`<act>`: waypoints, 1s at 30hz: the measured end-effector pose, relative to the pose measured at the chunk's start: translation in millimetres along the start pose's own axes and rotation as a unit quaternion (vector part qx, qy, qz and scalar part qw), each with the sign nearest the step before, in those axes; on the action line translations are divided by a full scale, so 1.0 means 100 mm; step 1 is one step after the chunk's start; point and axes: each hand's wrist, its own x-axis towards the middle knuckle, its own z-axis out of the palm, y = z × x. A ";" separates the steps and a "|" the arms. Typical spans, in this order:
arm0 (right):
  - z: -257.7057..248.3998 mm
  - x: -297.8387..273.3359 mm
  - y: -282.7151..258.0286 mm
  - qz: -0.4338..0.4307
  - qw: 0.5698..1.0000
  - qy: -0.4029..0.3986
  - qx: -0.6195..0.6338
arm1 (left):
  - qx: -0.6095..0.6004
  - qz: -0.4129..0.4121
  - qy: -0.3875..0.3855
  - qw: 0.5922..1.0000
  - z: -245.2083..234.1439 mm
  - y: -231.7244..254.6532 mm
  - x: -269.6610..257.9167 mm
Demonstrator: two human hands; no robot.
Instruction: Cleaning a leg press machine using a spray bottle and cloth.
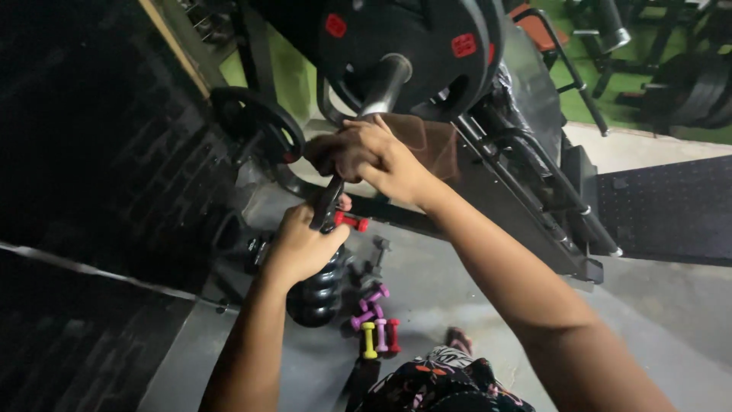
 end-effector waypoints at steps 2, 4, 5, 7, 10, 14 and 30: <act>0.01 0.09 0.30 0.001 1.000 0.009 0.018 | -0.016 0.011 0.005 1.000 -0.03 0.12 0.02; 0.06 0.20 0.75 0.027 0.994 0.032 -0.097 | -0.069 -0.010 0.009 0.998 -0.10 0.33 0.04; 0.01 0.25 0.87 0.023 0.995 0.030 -0.096 | -0.068 -0.010 0.013 0.998 -0.09 0.37 0.03; -0.09 0.40 1.13 0.042 0.993 0.060 -0.098 | -0.110 0.029 0.037 0.993 -0.07 0.46 0.05; -0.19 0.52 1.63 0.088 0.984 0.053 -0.144 | -0.075 0.128 0.085 0.985 -0.06 0.57 0.17; -0.16 0.58 1.85 0.059 0.979 0.079 -0.176 | -0.009 0.176 0.105 0.979 0.12 0.45 0.35; -0.17 0.12 0.75 0.008 0.994 0.011 0.104 | 0.015 0.134 0.203 0.970 0.69 0.14 0.48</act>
